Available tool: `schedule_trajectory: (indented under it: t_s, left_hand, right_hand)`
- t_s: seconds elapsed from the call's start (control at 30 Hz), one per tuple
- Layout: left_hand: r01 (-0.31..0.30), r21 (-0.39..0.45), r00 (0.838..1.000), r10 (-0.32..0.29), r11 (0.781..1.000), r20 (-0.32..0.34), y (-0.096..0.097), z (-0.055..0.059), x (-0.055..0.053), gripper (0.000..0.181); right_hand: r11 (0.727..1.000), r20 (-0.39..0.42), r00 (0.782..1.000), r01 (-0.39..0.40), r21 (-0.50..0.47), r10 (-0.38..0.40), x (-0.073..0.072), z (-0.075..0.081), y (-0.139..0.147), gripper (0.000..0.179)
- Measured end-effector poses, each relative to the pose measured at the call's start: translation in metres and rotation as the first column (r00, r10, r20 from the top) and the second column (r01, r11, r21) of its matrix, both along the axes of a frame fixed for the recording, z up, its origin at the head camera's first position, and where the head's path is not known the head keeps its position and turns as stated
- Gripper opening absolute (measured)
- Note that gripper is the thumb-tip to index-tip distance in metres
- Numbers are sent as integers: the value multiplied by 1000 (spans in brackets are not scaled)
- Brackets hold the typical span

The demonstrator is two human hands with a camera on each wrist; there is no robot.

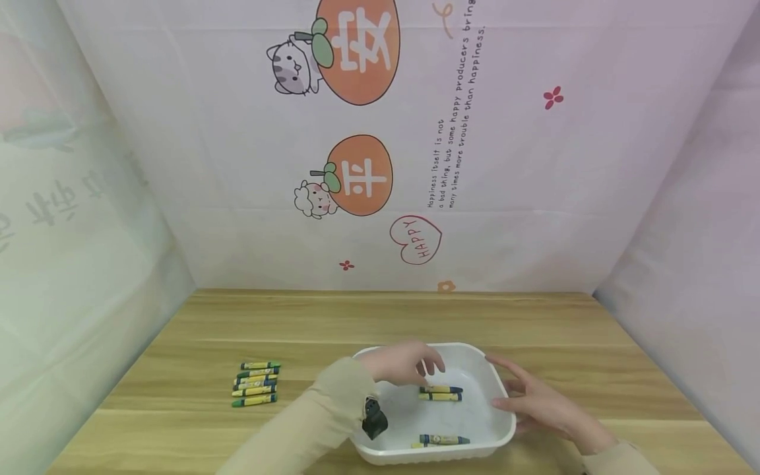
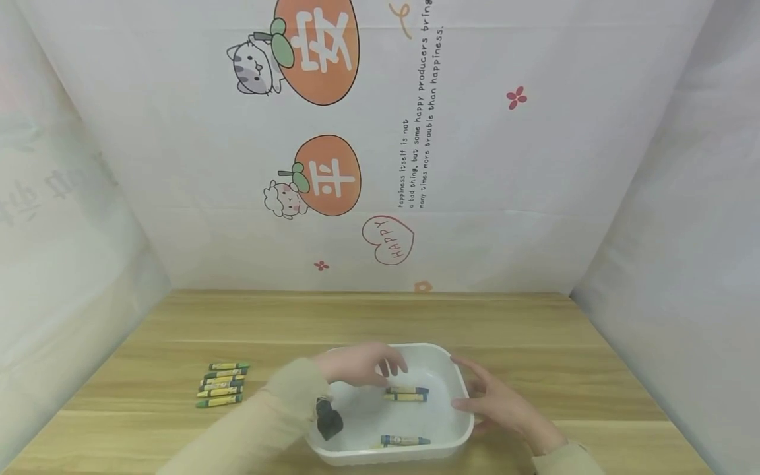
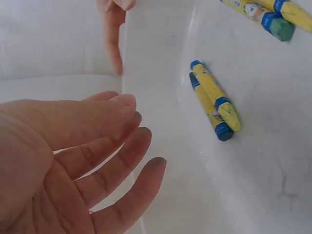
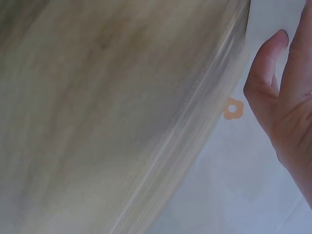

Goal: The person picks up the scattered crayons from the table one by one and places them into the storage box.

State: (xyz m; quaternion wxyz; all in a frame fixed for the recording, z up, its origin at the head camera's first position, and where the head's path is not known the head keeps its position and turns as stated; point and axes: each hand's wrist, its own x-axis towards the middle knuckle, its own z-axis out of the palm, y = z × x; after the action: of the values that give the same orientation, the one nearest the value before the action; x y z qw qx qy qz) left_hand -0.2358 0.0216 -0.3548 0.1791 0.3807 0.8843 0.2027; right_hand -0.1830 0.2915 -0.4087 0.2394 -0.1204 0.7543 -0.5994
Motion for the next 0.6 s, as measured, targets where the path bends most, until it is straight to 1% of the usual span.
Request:
schedule_trajectory:
  t_s: [0.1, 0.2, 0.37, 0.6]
  left_hand:
    - [0, 24, 1000, 0, 1000, -19, -6, 6, 2, 31]
    - [-1, 42, 999, 2, 999, -37, -13, 8, 3, 31]
    - [-12, 64, 998, 15, 998, -58, -29, 7, 4, 31]
    - [-16, 92, 997, 23, 996, -69, -58, 4, 11, 29]
  right_hand:
    - [1000, 1, 1000, 5, 3, -5, 1, 1, 0, 83]
    - [1000, 1, 1000, 4, 0, -4, 0, 1, -1, 83]
    - [1000, 0, 1000, 6, -1, -6, 0, 0, -1, 84]
    - [1000, -9, 1000, 1, -1, -1, 1, 0, -1, 84]
